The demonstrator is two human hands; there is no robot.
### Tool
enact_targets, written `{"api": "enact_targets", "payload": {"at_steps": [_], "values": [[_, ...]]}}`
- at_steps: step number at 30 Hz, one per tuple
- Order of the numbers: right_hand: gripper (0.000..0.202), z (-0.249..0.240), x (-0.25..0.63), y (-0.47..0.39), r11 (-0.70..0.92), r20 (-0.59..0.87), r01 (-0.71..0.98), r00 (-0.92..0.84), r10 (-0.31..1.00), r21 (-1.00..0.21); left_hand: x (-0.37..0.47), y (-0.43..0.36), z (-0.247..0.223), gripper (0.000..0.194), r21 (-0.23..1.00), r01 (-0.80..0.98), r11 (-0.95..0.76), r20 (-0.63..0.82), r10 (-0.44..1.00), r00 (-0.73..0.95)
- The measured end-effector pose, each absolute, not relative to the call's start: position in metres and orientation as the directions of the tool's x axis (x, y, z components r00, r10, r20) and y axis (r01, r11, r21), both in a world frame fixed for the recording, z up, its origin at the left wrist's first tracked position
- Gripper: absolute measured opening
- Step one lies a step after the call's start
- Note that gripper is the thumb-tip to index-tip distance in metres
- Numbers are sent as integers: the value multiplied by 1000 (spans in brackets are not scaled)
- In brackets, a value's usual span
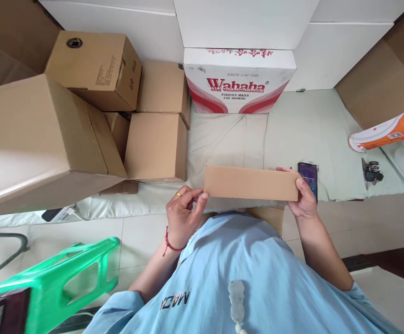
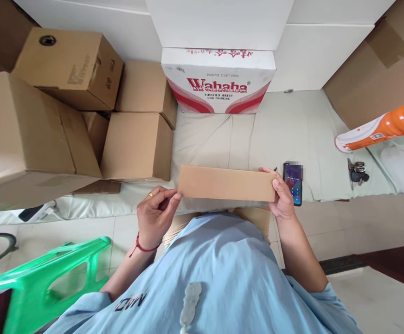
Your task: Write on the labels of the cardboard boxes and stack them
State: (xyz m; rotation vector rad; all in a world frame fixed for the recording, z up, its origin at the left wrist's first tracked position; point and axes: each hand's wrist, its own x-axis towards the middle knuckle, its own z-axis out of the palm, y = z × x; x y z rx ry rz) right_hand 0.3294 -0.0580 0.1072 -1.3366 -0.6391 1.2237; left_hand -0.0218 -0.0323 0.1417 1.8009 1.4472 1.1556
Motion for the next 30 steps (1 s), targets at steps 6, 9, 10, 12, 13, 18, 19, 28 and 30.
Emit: {"api": "enact_targets", "payload": {"at_steps": [6,9,10,12,13,18,19,28,30], "values": [[48,130,323,-62,-60,-127,-217,310,942,-974,-36,-19,118,18,936,349,-42,87,990,-114],[55,142,319,-63,-2,-59,-178,316,947,-984,-42,-19,106,31,966,250,63,-26,989,-147],[54,146,317,-64,6,-47,-166,314,948,-986,-42,-19,102,38,972,219,86,-54,988,-147],[50,153,314,-65,20,-23,-138,307,951,-990,-38,-18,92,47,979,162,125,-101,984,-146],[50,156,313,-65,33,-4,-118,304,953,-993,-35,-18,87,48,981,126,149,-130,981,-146],[48,166,309,-71,113,107,-8,271,957,-994,-19,-16,68,48,964,-42,262,-265,954,-142],[48,167,308,-73,121,117,1,265,957,-993,-16,-16,66,47,960,-64,272,-278,950,-143],[55,148,319,-76,40,8,-66,426,905,-997,-7,-12,64,50,979,-119,166,-188,960,-210],[48,137,328,-78,-33,-71,-99,416,906,-995,-6,-10,65,49,988,-101,120,-140,964,-225]]}}
